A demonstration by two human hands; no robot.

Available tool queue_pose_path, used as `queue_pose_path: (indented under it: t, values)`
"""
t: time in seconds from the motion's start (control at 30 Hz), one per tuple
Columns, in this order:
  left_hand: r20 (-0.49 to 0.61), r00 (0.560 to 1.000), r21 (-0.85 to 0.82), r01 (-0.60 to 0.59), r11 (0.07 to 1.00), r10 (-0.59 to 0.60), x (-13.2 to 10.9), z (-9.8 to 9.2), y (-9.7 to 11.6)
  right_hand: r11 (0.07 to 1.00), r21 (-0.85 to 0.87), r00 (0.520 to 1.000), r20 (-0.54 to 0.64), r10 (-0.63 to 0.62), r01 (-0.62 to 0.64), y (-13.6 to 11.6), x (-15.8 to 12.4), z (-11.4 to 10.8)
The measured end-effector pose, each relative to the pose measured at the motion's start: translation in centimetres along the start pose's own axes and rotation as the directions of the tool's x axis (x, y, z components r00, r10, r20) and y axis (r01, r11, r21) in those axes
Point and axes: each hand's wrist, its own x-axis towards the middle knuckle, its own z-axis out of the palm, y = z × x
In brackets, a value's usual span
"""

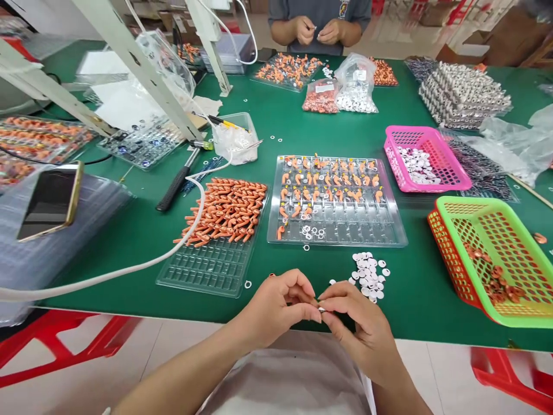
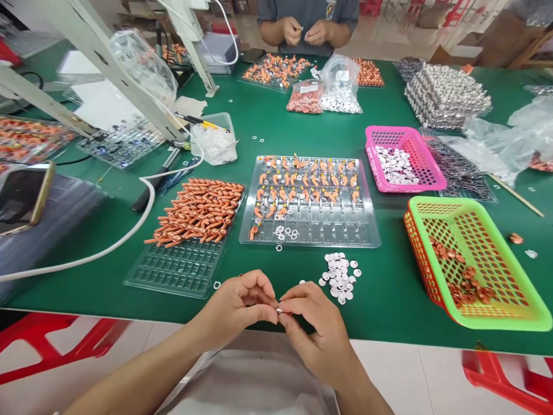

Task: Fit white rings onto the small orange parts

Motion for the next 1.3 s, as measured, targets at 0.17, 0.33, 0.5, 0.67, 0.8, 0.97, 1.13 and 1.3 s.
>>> queue_pose_path:
  t: [0.17,0.33,0.5,0.67,0.8,0.97,1.13,1.3]
  values:
    - [-0.091,0.897,0.578,-0.306,0.757,0.432,-2.2,-2.3,-1.3,0.996,-0.070,0.997,-0.065,0.046,-0.051,0.0,-0.5,-0.3]
    - [-0.069,0.844,0.859,-0.221,0.463,0.531,-4.1,-3.5,-4.1,0.984,0.064,0.904,0.408,0.127,-0.167,-0.7,-1.0,0.2]
    - [-0.114,0.857,0.881,-0.146,0.450,0.502,-3.5,-3.3,-5.0,0.976,-0.103,0.862,0.457,0.218,-0.193,-1.5,0.2,2.5]
    - [-0.054,0.852,0.864,-0.222,0.453,0.521,-0.8,-3.2,-3.2,0.973,-0.155,0.921,0.326,0.213,-0.170,-1.1,2.8,3.0]
    - [-0.078,0.828,0.852,-0.235,0.468,0.556,1.3,-3.0,-1.9,0.978,-0.148,0.965,0.195,0.176,-0.149,-0.7,3.4,2.4]
    - [-0.074,0.771,0.844,-0.289,0.451,0.633,1.4,-3.0,-2.2,0.981,-0.080,0.969,0.162,0.186,-0.175,-0.5,0.7,0.5]
    - [-0.059,0.735,0.885,-0.275,0.376,0.675,1.6,-2.7,-1.6,0.986,-0.007,0.975,0.147,0.166,-0.166,0.0,-1.8,-1.0]
    - [-0.017,0.796,0.928,-0.212,0.306,0.605,3.7,-1.7,0.1,0.991,0.006,0.982,0.132,0.135,-0.137,0.4,-2.0,-0.5]
